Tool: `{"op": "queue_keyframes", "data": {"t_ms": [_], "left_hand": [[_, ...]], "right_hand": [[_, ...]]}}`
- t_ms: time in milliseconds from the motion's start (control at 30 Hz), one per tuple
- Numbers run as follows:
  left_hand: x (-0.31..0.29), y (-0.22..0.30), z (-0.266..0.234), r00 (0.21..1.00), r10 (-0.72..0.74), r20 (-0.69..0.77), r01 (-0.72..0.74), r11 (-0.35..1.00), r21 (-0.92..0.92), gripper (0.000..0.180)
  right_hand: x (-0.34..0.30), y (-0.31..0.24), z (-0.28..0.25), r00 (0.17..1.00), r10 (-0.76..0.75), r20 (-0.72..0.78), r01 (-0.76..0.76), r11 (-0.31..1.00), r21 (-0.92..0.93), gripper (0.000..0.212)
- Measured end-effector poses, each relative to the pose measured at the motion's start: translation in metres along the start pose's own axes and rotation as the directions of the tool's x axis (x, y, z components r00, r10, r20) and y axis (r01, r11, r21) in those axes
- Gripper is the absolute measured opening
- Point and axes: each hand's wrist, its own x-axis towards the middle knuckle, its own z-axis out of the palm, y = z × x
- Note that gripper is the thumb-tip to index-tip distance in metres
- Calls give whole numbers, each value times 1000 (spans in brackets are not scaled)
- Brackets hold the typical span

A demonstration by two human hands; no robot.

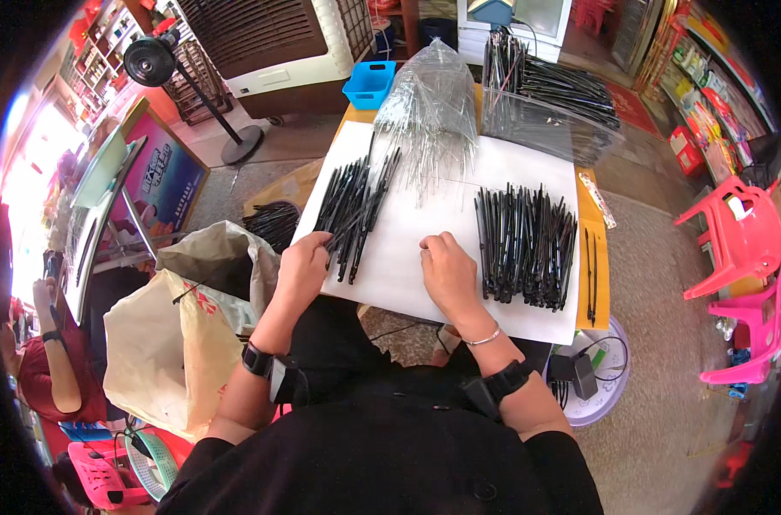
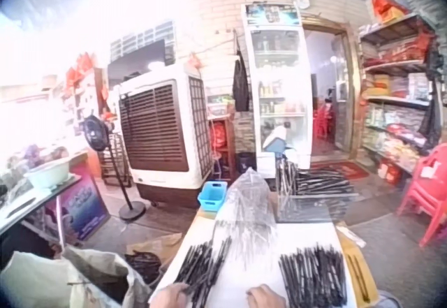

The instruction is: Assembling small components by sliding a transparent sleeve onto black plastic strips.

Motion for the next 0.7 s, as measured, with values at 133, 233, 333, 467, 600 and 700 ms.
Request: {"op": "queue_keyframes", "data": {"t_ms": [133,233,333,467,600,700], "left_hand": [[-4,1,-6,962,-268,57,265,852,-451,26],[-4,9,0,942,-256,214,328,588,-739,24],[-5,21,14,920,-159,359,393,399,-829,15],[-6,32,38,894,-54,445,418,456,-786,15],[-2,38,51,830,-17,557,460,587,-667,18],[4,41,55,783,22,622,523,518,-677,19]], "right_hand": [[-1,1,-3,1000,18,19,-18,1000,-8,11],[1,7,-3,1000,15,14,-15,999,36,15],[12,-8,-10,951,169,257,-277,838,470,21],[26,-37,-12,891,270,365,-454,568,687,22],[27,-28,-12,890,326,319,-450,519,727,19],[29,-28,-19,867,403,293,-490,583,648,20]]}}
